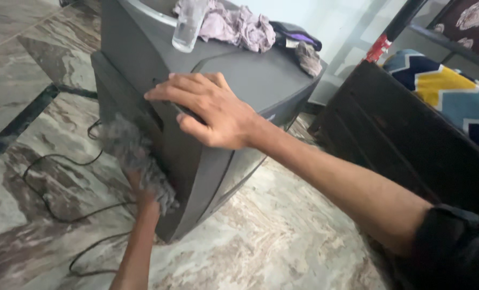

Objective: The person wipes an old television and a set of speakers with a cleaning cloth after spraying them with a liquid from a bottle.

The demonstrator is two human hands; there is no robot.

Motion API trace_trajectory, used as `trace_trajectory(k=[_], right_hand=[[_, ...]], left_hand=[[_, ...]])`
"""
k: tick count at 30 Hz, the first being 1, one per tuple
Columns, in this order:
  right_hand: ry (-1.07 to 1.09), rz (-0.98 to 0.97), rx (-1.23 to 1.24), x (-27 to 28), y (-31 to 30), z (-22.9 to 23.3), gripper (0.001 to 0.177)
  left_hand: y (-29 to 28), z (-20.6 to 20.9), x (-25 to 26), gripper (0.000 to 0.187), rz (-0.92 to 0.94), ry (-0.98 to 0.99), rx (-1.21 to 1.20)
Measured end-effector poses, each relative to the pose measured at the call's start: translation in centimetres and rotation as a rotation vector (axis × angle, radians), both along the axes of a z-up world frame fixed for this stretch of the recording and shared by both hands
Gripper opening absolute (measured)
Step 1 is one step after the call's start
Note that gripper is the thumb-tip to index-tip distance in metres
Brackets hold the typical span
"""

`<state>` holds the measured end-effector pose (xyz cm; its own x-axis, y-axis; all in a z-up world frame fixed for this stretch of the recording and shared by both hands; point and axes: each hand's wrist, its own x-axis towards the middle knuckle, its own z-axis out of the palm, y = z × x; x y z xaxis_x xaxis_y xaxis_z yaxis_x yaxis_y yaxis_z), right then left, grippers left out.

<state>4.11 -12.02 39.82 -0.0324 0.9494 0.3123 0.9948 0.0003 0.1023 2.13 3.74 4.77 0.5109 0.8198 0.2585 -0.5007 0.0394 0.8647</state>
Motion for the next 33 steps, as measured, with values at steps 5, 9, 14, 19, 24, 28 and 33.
trace_trajectory(k=[5,9,14,19,24,28,33], right_hand=[[-0.012,-0.003,-0.011,0.0,0.4,0.2,0.061],[-0.004,-0.031,-0.025,-0.2,0.3,0.3,0.062],[0.007,-0.037,-0.028,-0.4,0.4,0.3,0.061],[0.029,-0.039,-0.048,-0.4,0.8,0.6,0.063],[0.072,-0.010,-0.069,0.1,1.2,1.1,0.063],[0.079,-0.032,-0.088,0.4,1.7,1.0,0.062],[0.037,-0.028,-0.077,0.2,1.7,0.9,0.068]], left_hand=[[3.4,-7.3,2.8,0.054,-0.055,0.353,-0.356],[6.4,-12.6,3.0,0.052,0.043,0.510,-0.334],[7.7,-10.8,5.0,0.044,0.107,-0.044,-0.007],[15.5,-1.4,9.9,0.032,0.192,-0.132,0.281],[23.4,1.5,17.0,0.043,0.245,-0.105,0.337],[26.2,2.3,16.6,0.040,0.227,-0.236,0.299],[16.1,3.6,10.1,0.031,0.012,-0.016,-0.297]])
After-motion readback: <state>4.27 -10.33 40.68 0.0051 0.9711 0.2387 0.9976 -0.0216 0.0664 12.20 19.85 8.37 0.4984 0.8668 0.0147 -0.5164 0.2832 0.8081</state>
